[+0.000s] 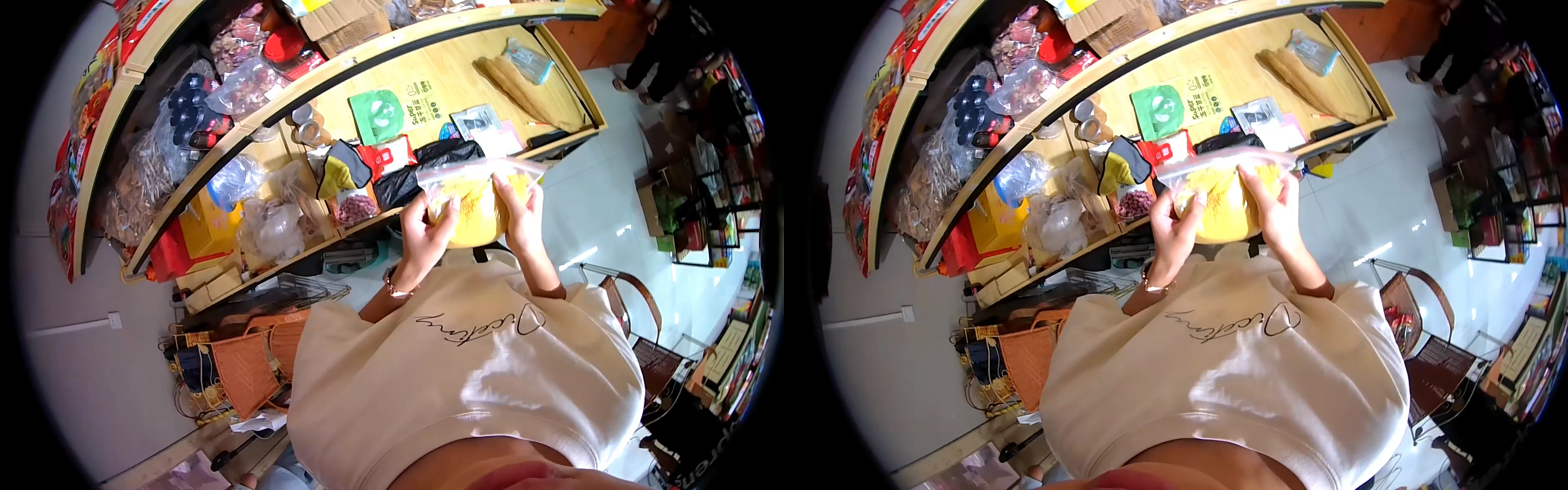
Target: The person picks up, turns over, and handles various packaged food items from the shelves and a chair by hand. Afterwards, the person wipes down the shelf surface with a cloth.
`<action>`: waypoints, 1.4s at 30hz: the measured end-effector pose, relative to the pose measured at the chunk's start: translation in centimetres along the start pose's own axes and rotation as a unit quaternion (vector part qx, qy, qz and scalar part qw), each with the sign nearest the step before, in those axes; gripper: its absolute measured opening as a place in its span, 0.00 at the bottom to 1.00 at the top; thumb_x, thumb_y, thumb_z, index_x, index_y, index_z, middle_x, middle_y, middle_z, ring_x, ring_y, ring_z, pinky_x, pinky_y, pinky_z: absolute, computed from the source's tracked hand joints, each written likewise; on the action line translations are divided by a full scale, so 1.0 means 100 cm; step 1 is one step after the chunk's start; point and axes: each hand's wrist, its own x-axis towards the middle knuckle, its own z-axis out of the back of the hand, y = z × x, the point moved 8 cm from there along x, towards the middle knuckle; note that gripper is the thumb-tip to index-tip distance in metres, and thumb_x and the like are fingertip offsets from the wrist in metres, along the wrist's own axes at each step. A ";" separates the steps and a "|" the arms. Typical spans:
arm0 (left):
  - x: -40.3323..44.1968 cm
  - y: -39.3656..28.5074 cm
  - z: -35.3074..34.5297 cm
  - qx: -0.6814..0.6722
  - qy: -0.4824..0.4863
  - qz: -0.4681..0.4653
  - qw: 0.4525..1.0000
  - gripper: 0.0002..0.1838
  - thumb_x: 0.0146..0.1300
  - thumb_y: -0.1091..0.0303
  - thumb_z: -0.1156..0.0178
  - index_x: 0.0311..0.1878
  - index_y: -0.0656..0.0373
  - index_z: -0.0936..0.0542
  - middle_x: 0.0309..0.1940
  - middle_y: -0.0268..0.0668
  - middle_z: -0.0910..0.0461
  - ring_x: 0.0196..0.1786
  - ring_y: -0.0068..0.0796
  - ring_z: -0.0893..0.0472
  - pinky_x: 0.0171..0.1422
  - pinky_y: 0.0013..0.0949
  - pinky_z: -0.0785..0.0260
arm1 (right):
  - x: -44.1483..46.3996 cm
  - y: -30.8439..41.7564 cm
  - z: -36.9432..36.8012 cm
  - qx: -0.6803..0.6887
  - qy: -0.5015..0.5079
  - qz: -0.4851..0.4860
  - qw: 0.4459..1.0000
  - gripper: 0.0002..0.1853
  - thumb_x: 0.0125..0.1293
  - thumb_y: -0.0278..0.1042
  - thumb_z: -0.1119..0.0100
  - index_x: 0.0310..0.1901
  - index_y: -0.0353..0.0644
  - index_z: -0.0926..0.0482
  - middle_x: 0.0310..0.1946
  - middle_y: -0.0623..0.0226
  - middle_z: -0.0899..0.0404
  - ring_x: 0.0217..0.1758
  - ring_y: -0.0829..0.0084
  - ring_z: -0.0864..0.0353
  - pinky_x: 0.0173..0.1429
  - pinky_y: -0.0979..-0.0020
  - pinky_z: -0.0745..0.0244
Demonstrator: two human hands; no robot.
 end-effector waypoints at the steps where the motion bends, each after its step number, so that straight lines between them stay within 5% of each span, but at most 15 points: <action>1: 0.001 -0.005 -0.001 0.003 0.002 -0.011 1.000 0.09 0.57 0.75 0.44 0.40 0.68 0.24 0.30 0.31 0.22 0.30 0.12 0.28 0.33 0.19 0.34 | 0.000 0.007 -0.002 -0.008 0.001 0.009 1.000 0.08 0.60 0.25 0.45 0.40 0.33 0.24 0.35 0.66 0.22 0.36 0.81 0.23 0.41 0.80 0.28; 24: -0.008 -0.036 -0.012 -0.014 -0.015 -0.046 0.999 0.09 0.56 0.76 0.43 0.40 0.69 0.24 0.28 0.29 0.23 0.26 0.09 0.31 0.29 0.17 0.37 | -0.006 0.038 -0.012 0.011 0.054 0.020 0.998 0.09 0.60 0.27 0.46 0.40 0.33 0.25 0.34 0.66 0.22 0.36 0.81 0.23 0.42 0.79 0.28; 33: 0.005 -0.032 -0.066 -0.022 -0.014 -0.029 0.999 0.10 0.54 0.76 0.41 0.39 0.69 0.24 0.30 0.31 0.21 0.30 0.11 0.28 0.35 0.19 0.33 | 0.012 0.066 0.031 0.039 0.036 0.033 0.998 0.08 0.60 0.28 0.44 0.39 0.33 0.24 0.34 0.68 0.22 0.36 0.81 0.24 0.43 0.79 0.29; 42: 0.024 -0.015 -0.171 -0.037 0.056 0.011 0.998 0.09 0.54 0.74 0.40 0.37 0.68 0.24 0.27 0.30 0.22 0.25 0.10 0.29 0.28 0.18 0.34 | 0.031 0.118 0.126 0.009 -0.025 0.051 0.998 0.11 0.59 0.29 0.43 0.41 0.32 0.25 0.34 0.67 0.22 0.36 0.81 0.24 0.43 0.79 0.29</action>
